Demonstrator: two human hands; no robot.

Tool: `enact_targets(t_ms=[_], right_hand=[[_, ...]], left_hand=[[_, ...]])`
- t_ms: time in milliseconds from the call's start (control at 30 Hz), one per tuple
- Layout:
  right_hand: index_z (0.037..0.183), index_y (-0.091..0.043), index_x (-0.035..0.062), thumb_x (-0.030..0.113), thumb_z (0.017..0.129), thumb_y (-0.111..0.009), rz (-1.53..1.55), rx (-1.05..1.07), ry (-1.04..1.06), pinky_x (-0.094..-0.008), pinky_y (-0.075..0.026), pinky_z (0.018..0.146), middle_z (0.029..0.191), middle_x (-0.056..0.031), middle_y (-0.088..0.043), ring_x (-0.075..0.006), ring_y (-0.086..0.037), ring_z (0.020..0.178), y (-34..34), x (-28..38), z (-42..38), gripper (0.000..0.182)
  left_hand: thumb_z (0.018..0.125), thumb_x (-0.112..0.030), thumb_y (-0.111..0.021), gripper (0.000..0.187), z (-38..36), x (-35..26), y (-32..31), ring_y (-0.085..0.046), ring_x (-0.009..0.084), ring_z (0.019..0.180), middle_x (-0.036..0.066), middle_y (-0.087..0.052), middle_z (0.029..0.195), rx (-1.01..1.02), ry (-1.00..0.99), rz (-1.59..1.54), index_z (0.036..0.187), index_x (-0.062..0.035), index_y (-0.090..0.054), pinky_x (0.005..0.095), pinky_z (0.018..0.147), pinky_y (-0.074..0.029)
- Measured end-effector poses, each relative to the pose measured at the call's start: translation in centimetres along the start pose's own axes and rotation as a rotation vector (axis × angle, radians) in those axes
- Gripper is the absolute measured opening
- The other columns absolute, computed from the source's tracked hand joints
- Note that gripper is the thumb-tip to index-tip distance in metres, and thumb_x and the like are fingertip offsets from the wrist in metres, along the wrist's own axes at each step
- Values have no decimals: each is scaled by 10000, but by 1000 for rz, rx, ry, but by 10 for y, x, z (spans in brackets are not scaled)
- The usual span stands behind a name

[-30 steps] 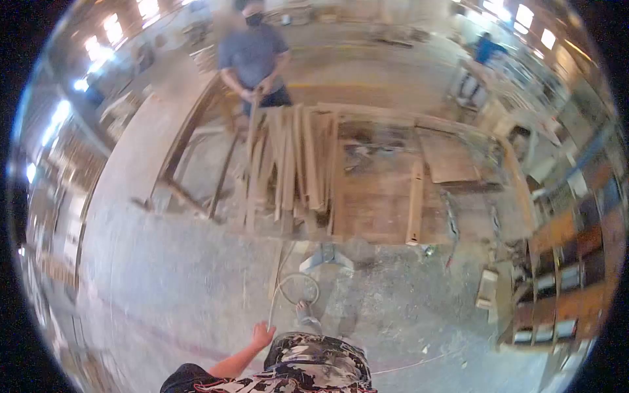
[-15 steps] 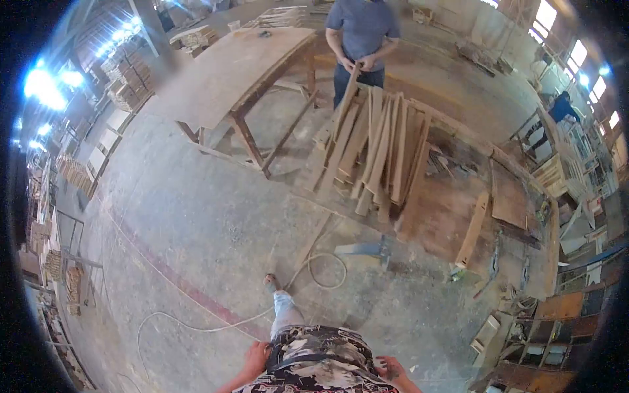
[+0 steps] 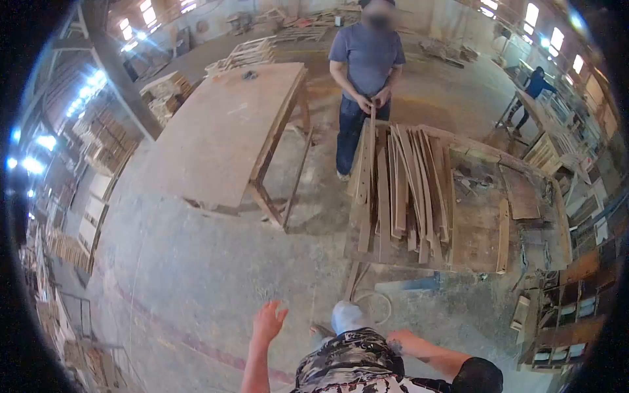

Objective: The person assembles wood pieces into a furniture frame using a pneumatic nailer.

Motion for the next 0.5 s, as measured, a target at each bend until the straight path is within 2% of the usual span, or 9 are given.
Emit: enact_targets(t_ms=[33,167,233,267,333,400,467,500], right_hand=[[961,-715,102,311,883,-638,-134,106,-73,-442,-547,844,1053,-151,-700,-350,-665,1017,12,3,19,235],[1047,-727,109,361,940,-619,101,-242,66,-426,-544,895,1107,-141,-696,-339,-663,1063,88,16,108,294],[1130,-714,121,389,965,-609,309,-382,107,-423,-538,913,1117,-135,-688,-336,-654,1088,154,38,146,332],[1256,-667,148,412,978,-611,313,-351,143,-418,-526,943,1156,-131,-672,-326,-643,1113,167,37,176,387],[1274,-665,142,426,981,-598,366,-391,258,-435,-514,963,1221,-136,-657,-336,-635,1135,201,28,232,414],[1292,-651,111,423,1001,-579,438,-378,336,-436,-497,983,1295,-139,-631,-341,-626,1160,254,30,252,433],[1292,-646,94,418,1001,-583,521,-425,254,-434,-491,982,1268,-151,-638,-349,-624,1160,311,19,270,440],[1293,-644,86,416,1001,-585,560,-456,211,-433,-488,982,1254,-157,-642,-352,-623,1160,344,13,279,444]], left_hand=[[961,-415,-620,433,37,-11,28,-641,421,1052,212,-667,1176,-40,-33,-21,1180,-43,-661,522,895,-512],[980,-427,-593,453,144,-25,79,-652,412,1047,200,-670,1185,-94,-77,-102,1216,-46,-657,515,906,-516],[941,-392,-667,437,183,-9,63,-665,394,1020,181,-682,1162,-121,-100,-59,1234,-68,-655,494,870,-528],[921,-374,-704,439,199,6,50,-672,385,1006,172,-687,1151,-132,-114,-28,1243,-79,-654,484,853,-533],[933,-456,-670,480,223,39,7,-674,382,1038,178,-690,1166,90,-40,147,1248,-93,-657,475,872,-537],[953,-526,-617,531,231,62,-26,-671,385,1071,192,-696,1173,414,-12,279,1245,-86,-664,471,895,-536],[964,-561,-587,574,248,92,-61,-672,394,1070,197,-715,1123,754,87,317,1254,-72,-660,478,900,-536],[966,-523,-608,579,271,93,-61,-667,395,1085,210,-687,1184,760,75,234,1346,-88,-568,477,895,-537]])
Point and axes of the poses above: each hand's wrist, its own z-axis towards the middle knuckle, its own y-axis out of the back of the hand, x = y × z, the point moved 9 cm from there along z, towards the middle knuckle
